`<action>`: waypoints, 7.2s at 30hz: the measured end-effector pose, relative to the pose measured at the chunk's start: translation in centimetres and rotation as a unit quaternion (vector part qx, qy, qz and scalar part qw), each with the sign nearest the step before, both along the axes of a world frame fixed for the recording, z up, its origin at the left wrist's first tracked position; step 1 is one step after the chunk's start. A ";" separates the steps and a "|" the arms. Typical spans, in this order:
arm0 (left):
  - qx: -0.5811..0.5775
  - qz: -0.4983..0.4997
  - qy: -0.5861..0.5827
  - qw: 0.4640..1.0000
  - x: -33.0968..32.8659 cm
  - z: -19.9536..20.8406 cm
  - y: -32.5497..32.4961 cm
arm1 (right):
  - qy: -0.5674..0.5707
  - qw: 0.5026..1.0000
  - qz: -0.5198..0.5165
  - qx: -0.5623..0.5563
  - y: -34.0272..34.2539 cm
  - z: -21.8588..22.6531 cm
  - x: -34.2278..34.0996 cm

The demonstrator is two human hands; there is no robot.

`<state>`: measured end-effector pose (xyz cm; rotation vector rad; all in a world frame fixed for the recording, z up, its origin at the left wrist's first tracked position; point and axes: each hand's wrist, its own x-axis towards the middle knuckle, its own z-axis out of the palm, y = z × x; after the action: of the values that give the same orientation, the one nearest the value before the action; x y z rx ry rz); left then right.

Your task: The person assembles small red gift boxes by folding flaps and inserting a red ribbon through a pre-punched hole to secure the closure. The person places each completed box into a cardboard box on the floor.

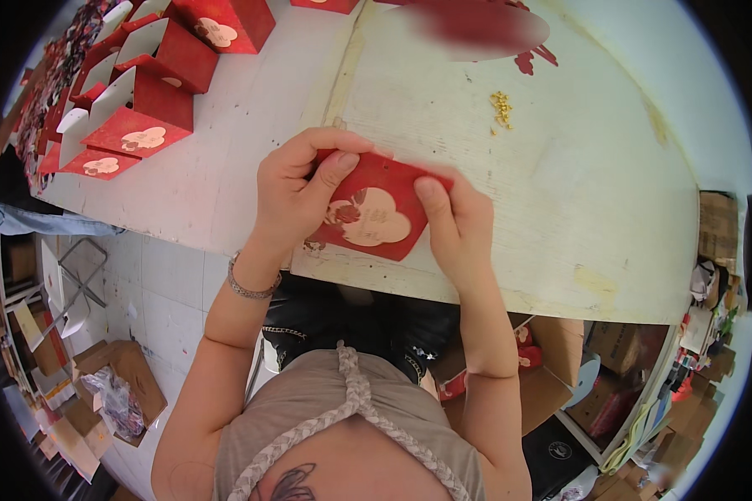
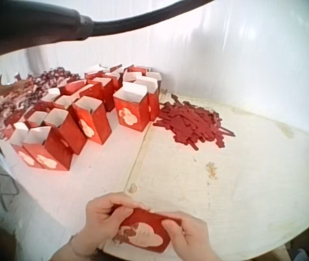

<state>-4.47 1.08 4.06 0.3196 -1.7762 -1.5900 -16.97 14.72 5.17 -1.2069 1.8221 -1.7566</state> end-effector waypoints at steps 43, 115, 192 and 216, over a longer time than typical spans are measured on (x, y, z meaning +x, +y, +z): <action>0.008 0.158 -0.042 0.987 -2.6 1.1 1.3 | 0.253 0.931 -0.194 0.176 -0.4 -3.6 -10.7; -0.009 0.009 -0.211 0.977 -0.8 7.2 -0.5 | 0.208 0.974 0.012 -0.085 -1.2 0.2 -0.8; -0.120 -0.017 -0.092 0.988 2.1 1.9 0.8 | 0.020 0.993 0.108 -0.041 -0.7 1.2 0.1; -0.455 -0.045 -0.054 0.888 0.8 5.9 -5.1 | 0.175 0.947 0.148 0.225 8.5 4.9 -7.5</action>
<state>-3.64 -4.03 9.98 -0.1369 -2.4215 -0.6423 -24.50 23.17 10.07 -1.5553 1.9553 -0.9374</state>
